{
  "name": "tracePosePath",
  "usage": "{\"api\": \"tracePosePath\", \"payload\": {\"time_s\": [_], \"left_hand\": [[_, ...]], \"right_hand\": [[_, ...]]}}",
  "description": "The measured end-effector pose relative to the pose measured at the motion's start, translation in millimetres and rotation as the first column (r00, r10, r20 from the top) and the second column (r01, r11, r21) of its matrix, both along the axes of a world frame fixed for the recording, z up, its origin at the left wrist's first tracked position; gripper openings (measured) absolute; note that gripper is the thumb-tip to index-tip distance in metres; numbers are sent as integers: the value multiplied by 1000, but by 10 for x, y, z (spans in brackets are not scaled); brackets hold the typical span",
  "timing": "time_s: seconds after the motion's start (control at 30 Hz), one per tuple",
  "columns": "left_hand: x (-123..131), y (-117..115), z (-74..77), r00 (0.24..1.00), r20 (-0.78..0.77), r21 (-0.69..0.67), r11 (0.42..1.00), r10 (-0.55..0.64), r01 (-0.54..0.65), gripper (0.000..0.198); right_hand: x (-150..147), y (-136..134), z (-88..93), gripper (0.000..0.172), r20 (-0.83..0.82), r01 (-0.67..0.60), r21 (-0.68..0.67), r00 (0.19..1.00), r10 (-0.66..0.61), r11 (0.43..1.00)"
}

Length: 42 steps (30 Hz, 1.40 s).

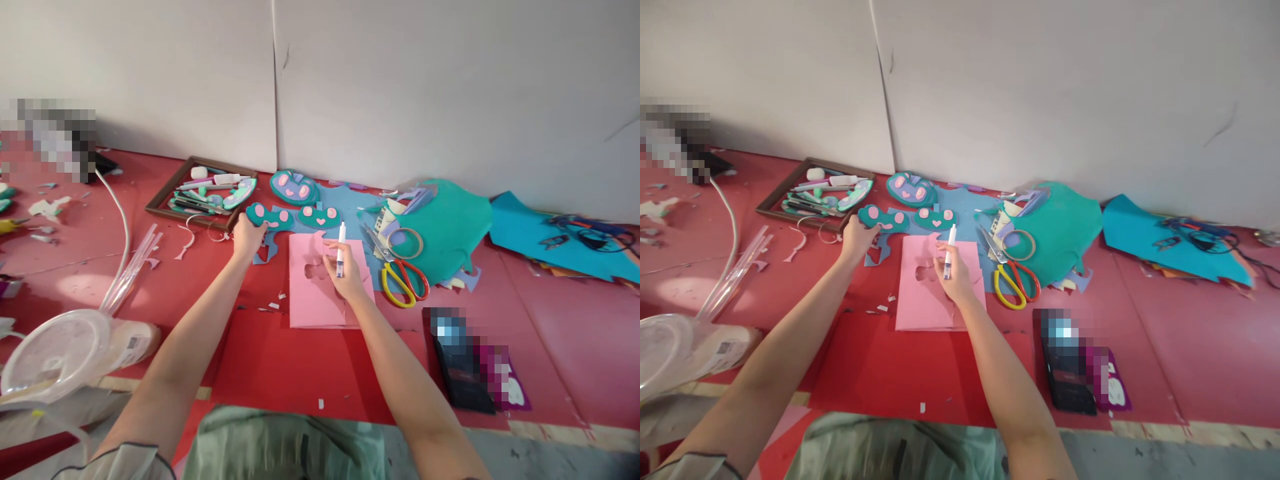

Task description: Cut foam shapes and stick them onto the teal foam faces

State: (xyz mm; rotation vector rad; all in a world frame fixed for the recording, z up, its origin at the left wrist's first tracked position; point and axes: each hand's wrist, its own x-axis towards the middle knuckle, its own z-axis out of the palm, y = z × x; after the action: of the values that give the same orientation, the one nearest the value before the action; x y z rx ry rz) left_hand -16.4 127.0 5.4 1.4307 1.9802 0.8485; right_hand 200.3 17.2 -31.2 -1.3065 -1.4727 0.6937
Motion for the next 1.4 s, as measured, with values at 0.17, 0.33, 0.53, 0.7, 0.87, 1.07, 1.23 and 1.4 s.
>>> {"api": "tracePosePath", "payload": {"time_s": [0.17,0.33,0.53,0.7,0.87,1.07,1.23,1.4], "left_hand": [[-34,-46,105,992,-127,67,997,-23,32,72],[-60,-56,64,992,-107,100,992,-71,82,72],[-2,-102,69,958,-268,43,992,-104,119,71],[218,-400,147,912,-351,154,948,-211,278,34],[422,-737,120,878,-229,-117,907,-421,405,29],[384,-741,-51,935,3,-77,932,-354,353,42],[318,-711,-194,927,197,-59,940,-320,337,37],[333,-744,-181,898,291,-34,934,-331,355,16]], "right_hand": [[3,9,-10,19,15,4,-7,1000,-3,1000],[13,5,-18,19,20,0,0,1000,0,1000],[19,6,-8,18,50,16,-4,999,-15,1000],[35,20,-47,19,75,11,-13,997,-10,1000],[38,20,-72,20,87,16,-21,996,-14,1000],[17,3,-37,19,129,32,10,991,-33,999],[105,-23,162,21,134,48,79,989,-58,996],[363,-94,390,22,152,132,117,977,-150,984]]}}
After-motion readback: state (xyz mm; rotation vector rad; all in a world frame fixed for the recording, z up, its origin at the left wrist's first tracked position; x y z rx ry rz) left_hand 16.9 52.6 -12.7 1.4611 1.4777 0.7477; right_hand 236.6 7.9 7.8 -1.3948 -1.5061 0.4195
